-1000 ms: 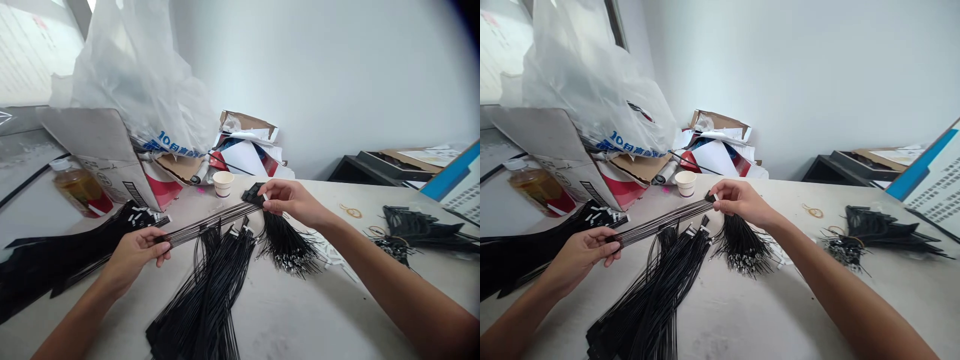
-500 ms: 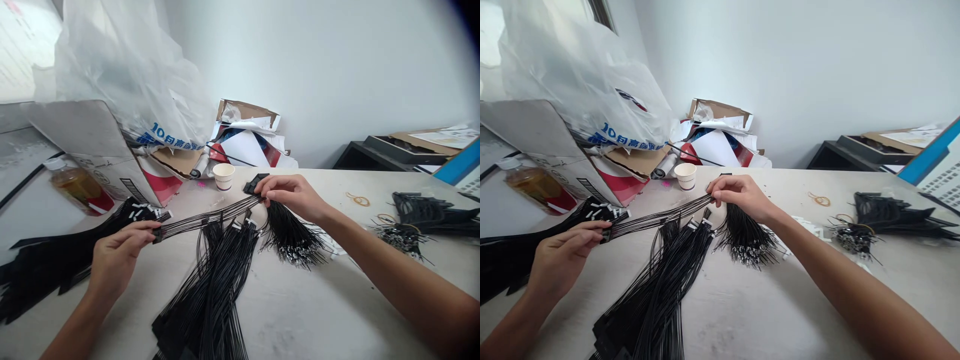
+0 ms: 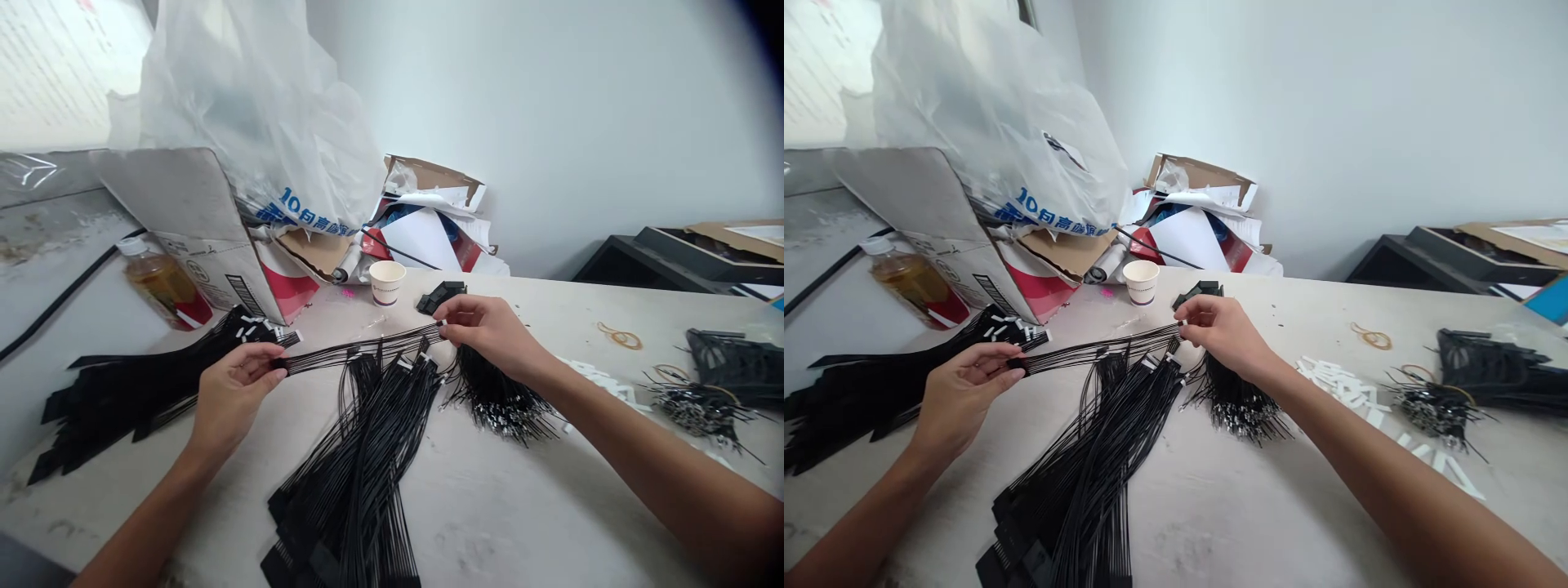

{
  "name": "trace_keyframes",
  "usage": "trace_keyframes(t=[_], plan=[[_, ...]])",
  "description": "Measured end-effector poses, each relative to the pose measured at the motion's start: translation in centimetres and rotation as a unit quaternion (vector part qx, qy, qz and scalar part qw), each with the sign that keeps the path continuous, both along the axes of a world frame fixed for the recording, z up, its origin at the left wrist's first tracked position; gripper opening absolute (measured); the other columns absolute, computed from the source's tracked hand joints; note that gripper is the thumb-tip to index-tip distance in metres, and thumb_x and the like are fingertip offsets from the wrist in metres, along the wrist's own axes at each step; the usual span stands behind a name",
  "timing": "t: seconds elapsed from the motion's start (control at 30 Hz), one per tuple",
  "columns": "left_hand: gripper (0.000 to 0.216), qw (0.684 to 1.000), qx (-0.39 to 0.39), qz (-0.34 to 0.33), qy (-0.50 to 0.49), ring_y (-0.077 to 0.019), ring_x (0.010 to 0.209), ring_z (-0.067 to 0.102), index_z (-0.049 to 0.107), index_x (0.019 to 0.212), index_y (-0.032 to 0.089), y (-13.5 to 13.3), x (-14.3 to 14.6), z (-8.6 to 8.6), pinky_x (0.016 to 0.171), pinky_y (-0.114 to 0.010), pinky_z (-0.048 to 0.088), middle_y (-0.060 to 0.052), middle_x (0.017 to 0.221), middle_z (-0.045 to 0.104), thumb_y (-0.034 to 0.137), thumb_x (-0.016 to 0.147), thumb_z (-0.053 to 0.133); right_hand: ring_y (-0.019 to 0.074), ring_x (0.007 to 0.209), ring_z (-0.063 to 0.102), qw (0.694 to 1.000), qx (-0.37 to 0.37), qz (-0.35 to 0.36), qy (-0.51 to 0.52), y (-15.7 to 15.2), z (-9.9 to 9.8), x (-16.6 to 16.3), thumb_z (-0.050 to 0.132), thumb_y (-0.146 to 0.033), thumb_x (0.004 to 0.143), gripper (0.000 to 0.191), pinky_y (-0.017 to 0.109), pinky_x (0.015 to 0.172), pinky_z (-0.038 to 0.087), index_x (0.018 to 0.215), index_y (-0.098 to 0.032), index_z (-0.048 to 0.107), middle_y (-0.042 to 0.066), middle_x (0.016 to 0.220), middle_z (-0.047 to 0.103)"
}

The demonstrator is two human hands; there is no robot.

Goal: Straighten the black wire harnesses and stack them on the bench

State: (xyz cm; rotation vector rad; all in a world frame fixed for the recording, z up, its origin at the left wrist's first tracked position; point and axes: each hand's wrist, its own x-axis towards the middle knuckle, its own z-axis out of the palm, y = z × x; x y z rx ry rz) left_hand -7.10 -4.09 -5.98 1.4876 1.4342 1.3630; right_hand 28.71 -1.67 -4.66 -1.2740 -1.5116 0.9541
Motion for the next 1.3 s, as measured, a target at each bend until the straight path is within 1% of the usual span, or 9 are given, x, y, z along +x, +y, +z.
trace_keyframes(t=[0.2, 0.4, 0.63, 0.8, 0.97, 1.03, 1.13, 1.2, 1.3], plan=[[0.026, 0.999, -0.042, -0.032, 0.004, -0.0217, 0.066, 0.076, 0.068, 0.092, 0.017, -1.0, 1.8, 0.4, 0.070, -0.036, 0.062, -0.003, 0.076, 0.074, 0.034, 0.075, 0.079, 0.0095, 0.050, 0.054, 0.996, 0.001, -0.010, 0.090, -0.1, 0.5, 0.1, 0.073, -0.020, 0.069, 0.014, 0.030, 0.053, 0.043, 0.080, -0.018, 0.064, -0.003, 0.065, 0.058], [0.018, 0.993, -0.096, -0.060, 0.016, -0.0231, 0.058, 0.073, 0.069, 0.086, 0.019, -4.2, 3.3, 1.0, 0.066, -0.036, 0.059, -0.003, 0.057, 0.072, 0.033, 0.075, 0.074, 0.0099, 0.055, 0.055, 0.989, -0.003, -0.011, 0.150, 0.4, 1.1, 2.0, 0.081, -0.015, 0.063, 0.025, 0.028, 0.049, 0.042, 0.076, -0.019, 0.061, 0.001, 0.074, 0.063], [0.012, 0.979, -0.196, -0.054, -0.016, -0.0205, 0.040, 0.063, 0.069, 0.077, 0.024, -11.5, 2.2, 0.4, 0.047, -0.032, 0.052, 0.000, 0.055, 0.068, 0.035, 0.074, 0.072, 0.0141, 0.063, 0.060, 0.996, -0.038, 0.060, 0.047, -0.4, -0.3, -0.3, 0.084, -0.027, 0.070, 0.028, 0.030, 0.053, 0.047, 0.092, -0.019, 0.069, 0.007, 0.083, 0.072], [0.018, 0.975, -0.202, -0.025, 0.092, -0.0159, 0.034, 0.052, 0.075, 0.076, 0.026, -14.9, 1.6, 0.0, 0.040, -0.029, 0.042, 0.002, 0.050, 0.059, 0.039, 0.083, 0.065, 0.0195, 0.073, 0.066, 0.987, 0.004, 0.106, -0.118, -0.8, -1.0, -3.3, 0.073, -0.026, 0.076, 0.012, 0.036, 0.068, 0.052, 0.086, -0.020, 0.072, 0.007, 0.086, 0.076], [0.025, 0.955, -0.075, -0.008, 0.287, -0.0195, 0.044, 0.056, 0.081, 0.083, 0.029, -12.9, -2.2, 0.4, 0.046, -0.032, 0.045, 0.000, 0.056, 0.064, 0.047, 0.083, 0.064, 0.0238, 0.084, 0.067, 0.953, 0.132, 0.117, -0.248, 0.2, 0.1, -6.8, 0.065, -0.022, 0.083, 0.008, 0.038, 0.075, 0.049, 0.083, -0.021, 0.073, 0.008, 0.092, 0.077], [0.030, 0.935, -0.040, 0.088, 0.342, -0.0212, 0.050, 0.060, 0.080, 0.096, 0.027, -11.4, -4.7, 0.3, 0.053, -0.034, 0.048, -0.002, 0.064, 0.068, 0.047, 0.084, 0.062, 0.0215, 0.082, 0.066, 0.939, 0.168, 0.157, -0.256, 1.3, 0.3, -9.3, 0.063, -0.018, 0.085, 0.010, 0.036, 0.076, 0.049, 0.088, -0.019, 0.072, 0.008, 0.091, 0.076], [0.043, 0.858, 0.016, 0.250, 0.449, -0.0294, 0.074, 0.067, 0.072, 0.123, 0.021, -9.1, -8.4, -0.4, 0.072, -0.045, 0.052, -0.013, 0.107, 0.074, 0.041, 0.090, 0.053, 0.0192, 0.085, 0.065, 0.900, 0.210, 0.215, -0.316, 3.7, -0.4, -13.9, 0.061, -0.006, 0.083, 0.027, 0.034, 0.081, 0.048, 0.106, -0.014, 0.071, 0.011, 0.107, 0.073], [0.049, 0.819, 0.007, 0.249, 0.517, -0.0362, 0.093, 0.069, 0.065, 0.133, 0.016, -8.0, -10.2, -1.2, 0.078, -0.048, 0.053, -0.021, 0.128, 0.068, 0.039, 0.093, 0.051, 0.0199, 0.093, 0.065, 0.870, 0.237, 0.225, -0.370, 5.2, -1.3, -16.6, 0.061, -0.002, 0.081, 0.044, 0.032, 0.082, 0.048, 0.123, -0.013, 0.065, 0.015, 0.122, 0.069], [0.043, 0.797, 0.003, 0.193, 0.573, -0.0401, 0.109, 0.065, 0.071, 0.123, 0.016, -7.0, -11.7, -2.4, 0.089, -0.050, 0.053, -0.019, 0.126, 0.071, 0.037, 0.096, 0.046, 0.0224, 0.101, 0.064, 0.807, 0.293, 0.225, -0.461, 6.6, -2.3, -19.2, 0.052, 0.001, 0.088, 0.040, 0.031, 0.078, 0.044, 0.124, -0.013, 0.063, 0.016, 0.124, 0.067]])
